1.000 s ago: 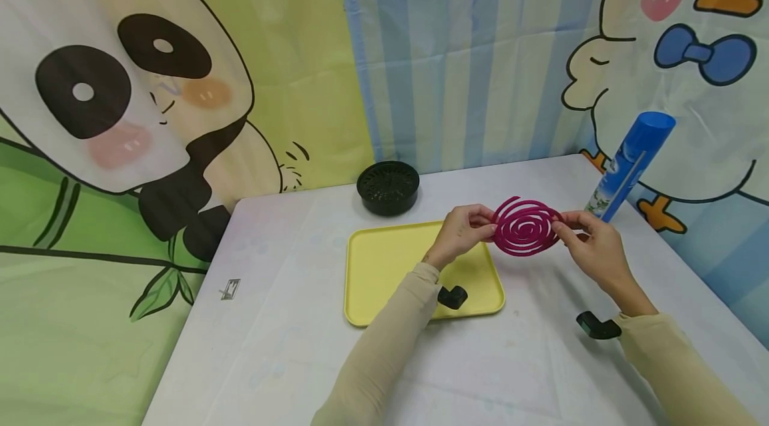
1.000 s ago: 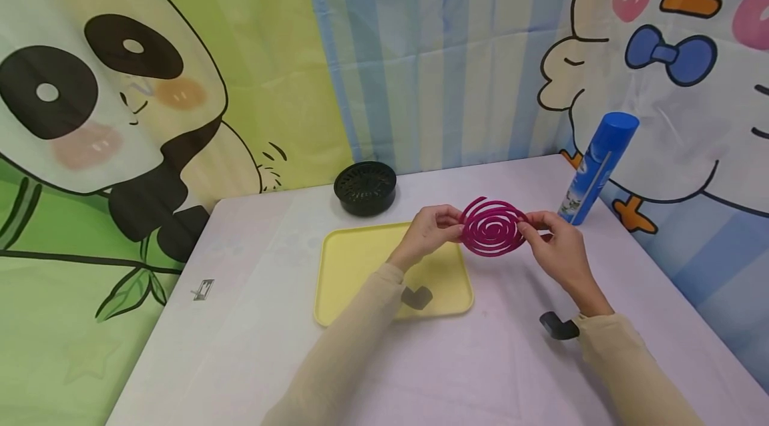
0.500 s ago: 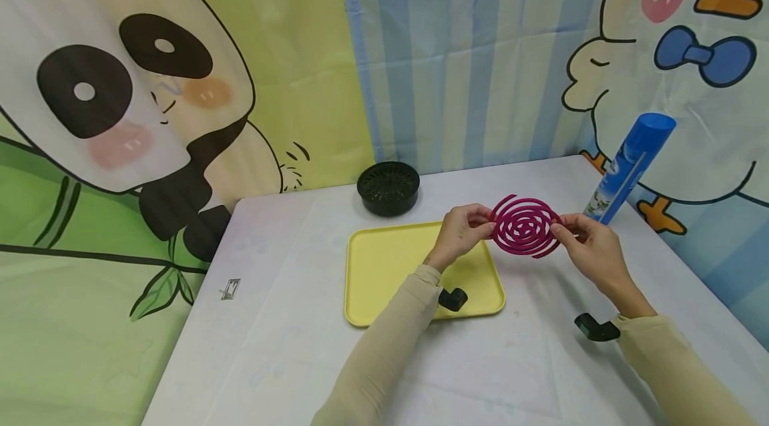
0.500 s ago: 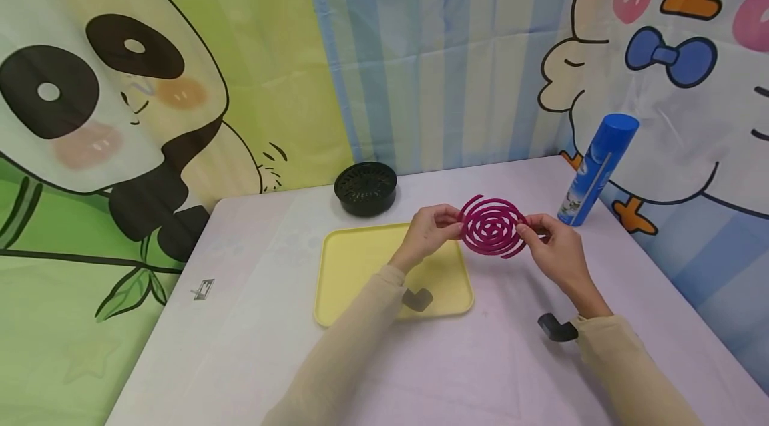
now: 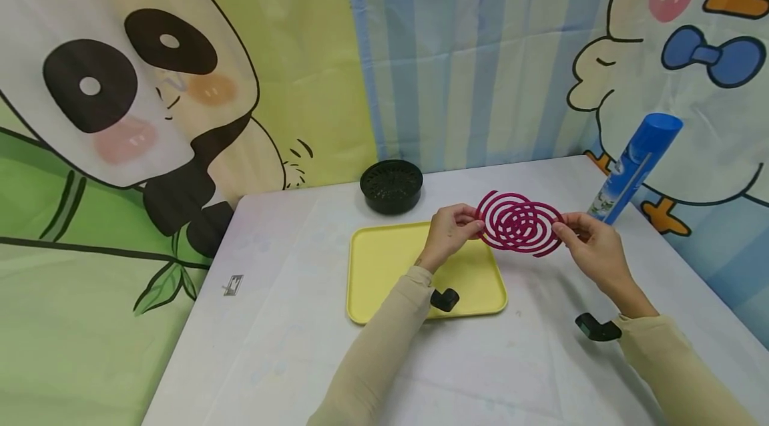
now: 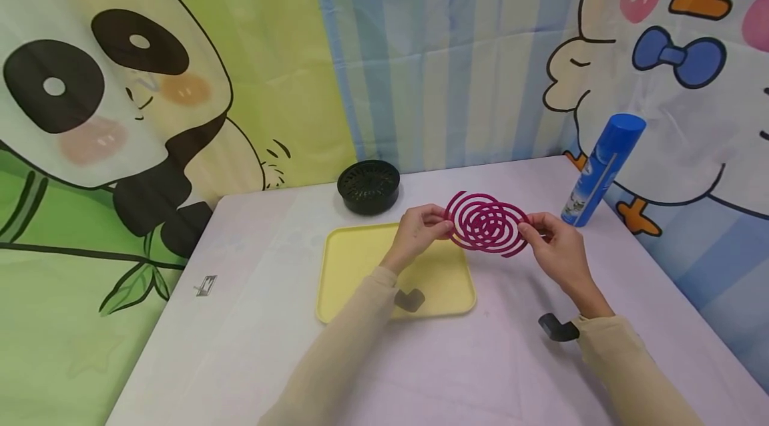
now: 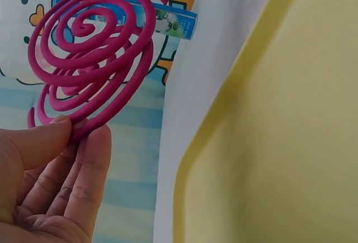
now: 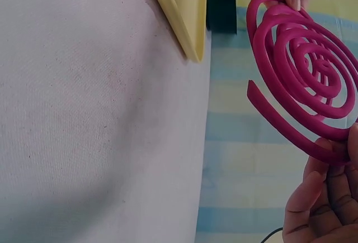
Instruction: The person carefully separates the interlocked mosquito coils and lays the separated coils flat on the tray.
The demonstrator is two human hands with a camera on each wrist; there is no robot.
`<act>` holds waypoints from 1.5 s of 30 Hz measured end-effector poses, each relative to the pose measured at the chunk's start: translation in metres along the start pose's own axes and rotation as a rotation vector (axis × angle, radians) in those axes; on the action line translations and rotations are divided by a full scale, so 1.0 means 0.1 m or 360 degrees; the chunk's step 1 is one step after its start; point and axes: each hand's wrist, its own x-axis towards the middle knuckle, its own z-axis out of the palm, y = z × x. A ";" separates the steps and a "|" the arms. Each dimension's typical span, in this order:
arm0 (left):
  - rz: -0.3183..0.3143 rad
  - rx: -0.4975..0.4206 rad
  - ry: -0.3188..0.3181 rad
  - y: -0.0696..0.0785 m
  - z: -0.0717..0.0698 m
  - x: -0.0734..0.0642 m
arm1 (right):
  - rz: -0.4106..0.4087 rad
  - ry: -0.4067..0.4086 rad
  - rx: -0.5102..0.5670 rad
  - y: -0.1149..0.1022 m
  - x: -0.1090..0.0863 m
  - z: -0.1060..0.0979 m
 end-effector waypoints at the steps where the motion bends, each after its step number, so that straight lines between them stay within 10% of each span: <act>1: -0.0011 0.0000 0.0008 0.00 -0.02 0.00 | -0.0008 -0.0007 0.0007 0.01 0.00 0.00; 45: -0.0043 -0.0046 0.0197 -0.12 -0.67 -0.24 | -0.0062 -0.0084 0.0089 -0.06 0.03 0.19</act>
